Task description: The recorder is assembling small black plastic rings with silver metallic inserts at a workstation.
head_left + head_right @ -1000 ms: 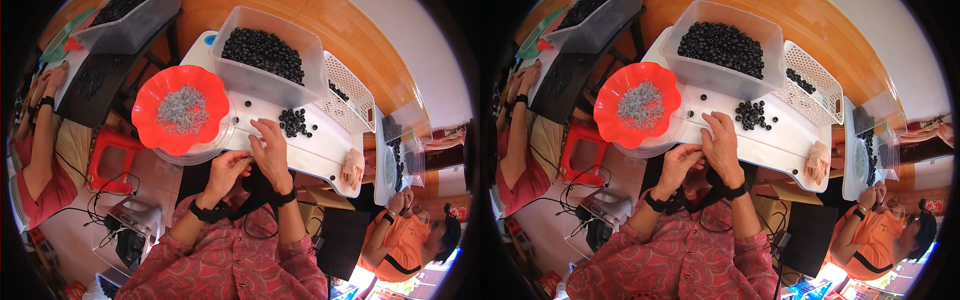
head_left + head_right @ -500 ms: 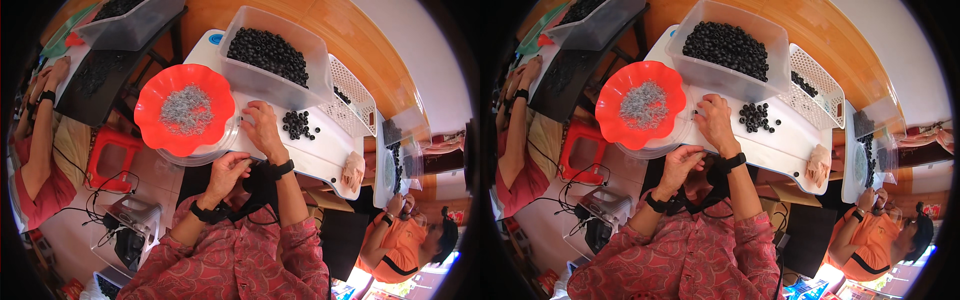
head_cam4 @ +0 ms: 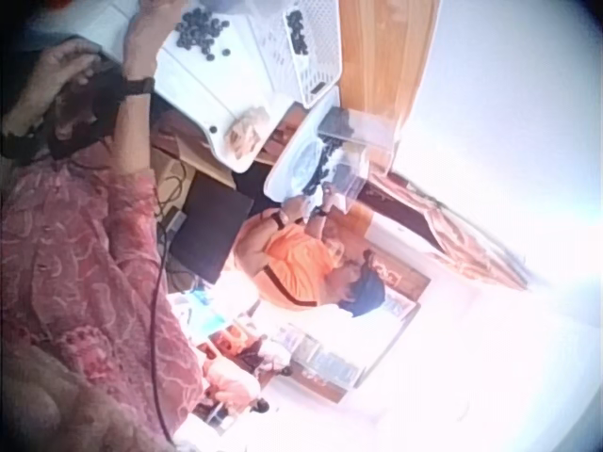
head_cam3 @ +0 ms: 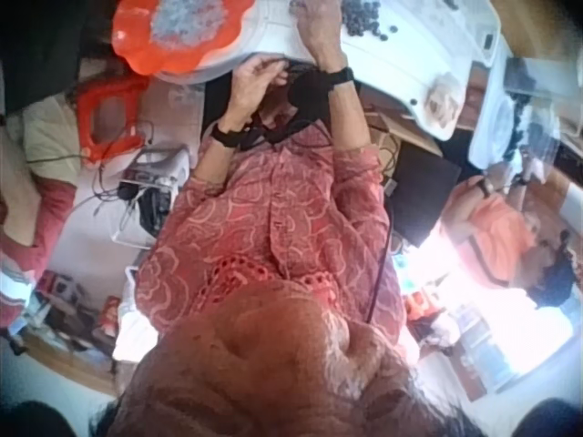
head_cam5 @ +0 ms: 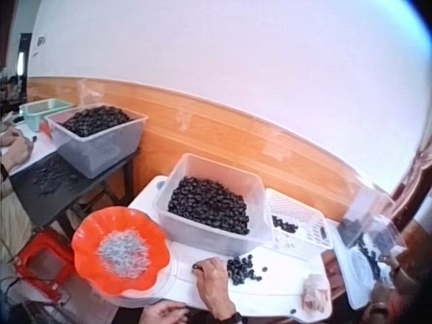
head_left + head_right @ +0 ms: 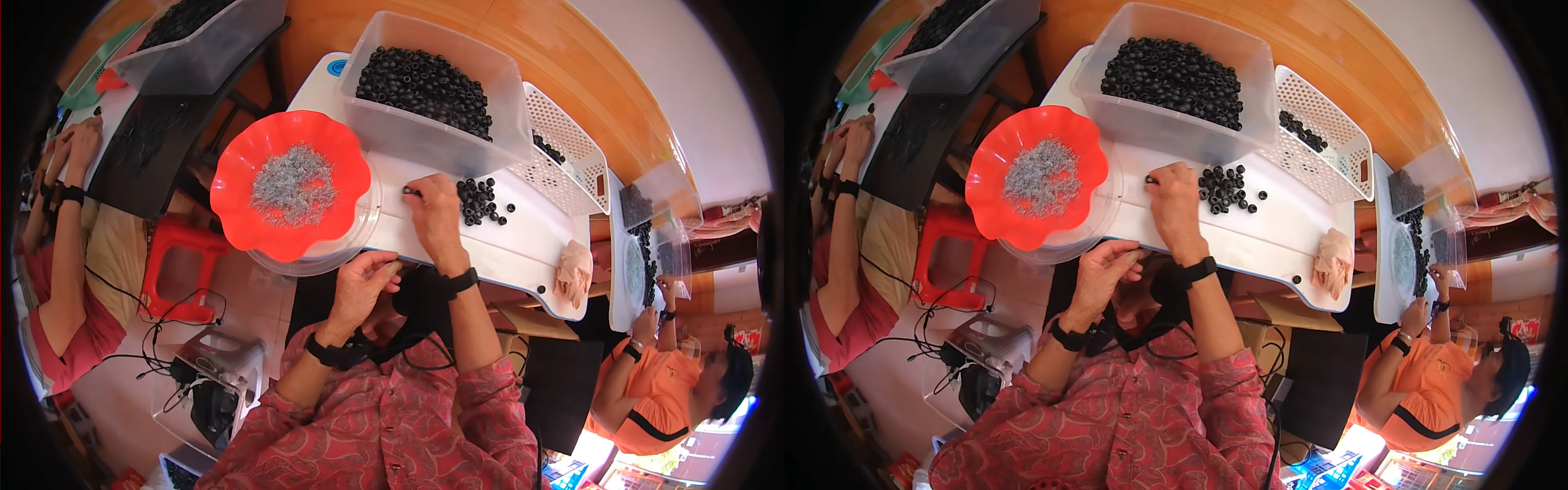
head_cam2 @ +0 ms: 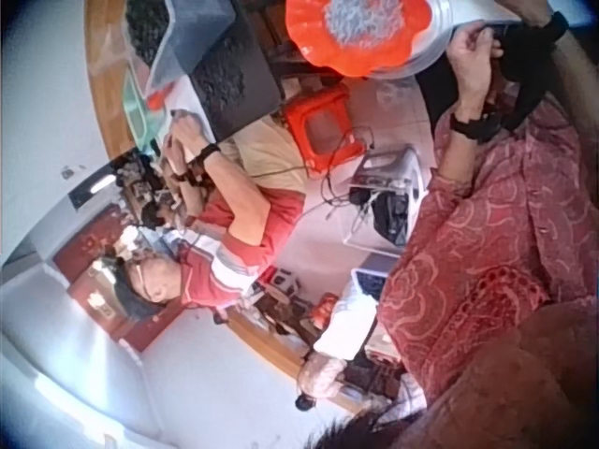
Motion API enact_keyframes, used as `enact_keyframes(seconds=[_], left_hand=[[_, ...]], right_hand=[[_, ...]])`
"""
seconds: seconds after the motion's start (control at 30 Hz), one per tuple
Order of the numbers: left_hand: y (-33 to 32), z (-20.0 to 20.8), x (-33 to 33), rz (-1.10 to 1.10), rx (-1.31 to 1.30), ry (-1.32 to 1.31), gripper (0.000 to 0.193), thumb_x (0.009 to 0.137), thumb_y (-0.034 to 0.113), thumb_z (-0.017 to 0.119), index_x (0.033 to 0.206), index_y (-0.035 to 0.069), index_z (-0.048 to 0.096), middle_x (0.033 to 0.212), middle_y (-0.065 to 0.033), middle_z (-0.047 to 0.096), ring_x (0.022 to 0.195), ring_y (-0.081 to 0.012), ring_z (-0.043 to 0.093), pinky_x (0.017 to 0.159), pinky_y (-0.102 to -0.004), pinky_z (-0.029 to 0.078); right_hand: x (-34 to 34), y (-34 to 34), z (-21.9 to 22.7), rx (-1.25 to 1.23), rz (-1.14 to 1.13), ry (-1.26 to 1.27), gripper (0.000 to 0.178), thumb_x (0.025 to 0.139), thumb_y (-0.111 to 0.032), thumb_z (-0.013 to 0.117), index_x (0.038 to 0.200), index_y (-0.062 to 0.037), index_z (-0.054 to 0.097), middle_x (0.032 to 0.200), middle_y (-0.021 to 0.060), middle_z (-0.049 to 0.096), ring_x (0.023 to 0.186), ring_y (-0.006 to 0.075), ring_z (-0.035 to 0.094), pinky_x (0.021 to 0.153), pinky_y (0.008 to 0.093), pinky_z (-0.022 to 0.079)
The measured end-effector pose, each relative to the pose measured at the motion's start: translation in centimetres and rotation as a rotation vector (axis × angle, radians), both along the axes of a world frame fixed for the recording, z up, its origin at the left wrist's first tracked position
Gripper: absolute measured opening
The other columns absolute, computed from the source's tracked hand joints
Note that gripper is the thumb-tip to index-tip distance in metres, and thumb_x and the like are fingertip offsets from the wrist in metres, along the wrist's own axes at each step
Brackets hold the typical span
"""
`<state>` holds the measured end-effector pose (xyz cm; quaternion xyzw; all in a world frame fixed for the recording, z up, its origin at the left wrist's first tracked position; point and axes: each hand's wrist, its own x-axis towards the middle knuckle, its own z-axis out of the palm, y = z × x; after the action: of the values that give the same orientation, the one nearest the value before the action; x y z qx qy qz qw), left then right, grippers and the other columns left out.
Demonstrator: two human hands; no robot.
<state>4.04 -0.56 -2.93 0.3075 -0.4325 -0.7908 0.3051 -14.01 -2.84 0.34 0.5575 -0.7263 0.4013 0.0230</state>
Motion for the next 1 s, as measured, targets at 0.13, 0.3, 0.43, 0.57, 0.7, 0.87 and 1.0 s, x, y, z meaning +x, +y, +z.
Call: enact_keyframes(seconds=[0.13,0.3,0.43,0.57,0.7,0.87,1.0], left_hand=[[0.1,0.2,0.0,-0.008,0.013,-0.008,0.024,0.093,0.007,0.064,0.114,-0.004,0.062,0.100,-0.0110,0.068,0.080,-0.0119,0.065,0.069,-0.0228,0.056],[0.4,0.3,-0.4,-0.017,0.026,0.027,0.023,0.093,0.008,0.064,0.112,-0.004,0.063,0.093,-0.0075,0.067,0.078,-0.0105,0.065,0.068,-0.0221,0.056],[0.2,0.0,-0.2,-0.018,0.034,0.023,0.023,0.093,0.006,0.062,0.113,-0.005,0.062,0.101,-0.0111,0.068,0.081,-0.0124,0.065,0.070,-0.0233,0.056],[0.2,-0.3,-0.3,-0.018,0.065,0.041,0.022,0.094,0.008,0.062,0.113,-0.004,0.063,0.101,-0.0102,0.068,0.080,-0.0118,0.065,0.069,-0.0233,0.056],[0.2,-0.7,-0.4,-0.009,0.059,0.046,0.021,0.094,0.010,0.063,0.110,-0.004,0.063,0.091,-0.0069,0.067,0.078,-0.0108,0.065,0.069,-0.0229,0.056],[0.2,-0.6,-0.2,0.017,0.055,0.023,0.022,0.094,0.011,0.063,0.109,-0.005,0.062,0.090,-0.0071,0.066,0.078,-0.0111,0.065,0.069,-0.0234,0.057],[0.2,-0.4,-0.2,0.008,0.071,0.046,0.022,0.093,0.010,0.063,0.110,-0.005,0.062,0.091,-0.0073,0.066,0.079,-0.0113,0.065,0.069,-0.0233,0.057]], right_hand=[[-2.0,1.3,1.0,0.045,-0.168,0.102,0.017,0.073,0.000,0.071,0.089,-0.0026,0.068,0.092,0.0136,0.061,0.091,0.0338,0.055,0.080,0.0417,0.047],[-2.0,1.8,1.2,0.077,-0.243,0.216,0.021,0.073,0.002,0.070,0.094,-0.0027,0.069,0.096,0.0128,0.060,0.093,0.0330,0.055,0.083,0.0401,0.047],[-0.5,1.7,1.9,-0.012,-0.190,0.197,0.021,0.075,0.002,0.067,0.095,-0.0025,0.069,0.098,0.0130,0.060,0.093,0.0327,0.055,0.081,0.0402,0.048],[2.4,1.1,2.5,-0.084,0.157,0.075,0.026,0.073,0.007,0.061,0.096,-0.0033,0.069,0.101,0.0139,0.060,0.094,0.0338,0.056,0.077,0.0412,0.049],[4.5,1.1,2.8,0.051,0.320,0.233,0.040,0.070,0.001,0.060,0.108,-0.0076,0.069,0.117,0.0108,0.058,0.107,0.0318,0.053,0.084,0.0406,0.047],[4.5,1.3,2.7,0.183,0.367,0.526,0.040,0.077,-0.011,0.057,0.116,-0.0067,0.065,0.126,0.0058,0.057,0.120,0.0286,0.048,0.093,0.0418,0.042],[4.2,1.0,3.0,0.159,0.400,0.555,0.038,0.077,-0.010,0.056,0.113,-0.0040,0.065,0.123,0.0052,0.059,0.119,0.0277,0.049,0.094,0.0400,0.041]])
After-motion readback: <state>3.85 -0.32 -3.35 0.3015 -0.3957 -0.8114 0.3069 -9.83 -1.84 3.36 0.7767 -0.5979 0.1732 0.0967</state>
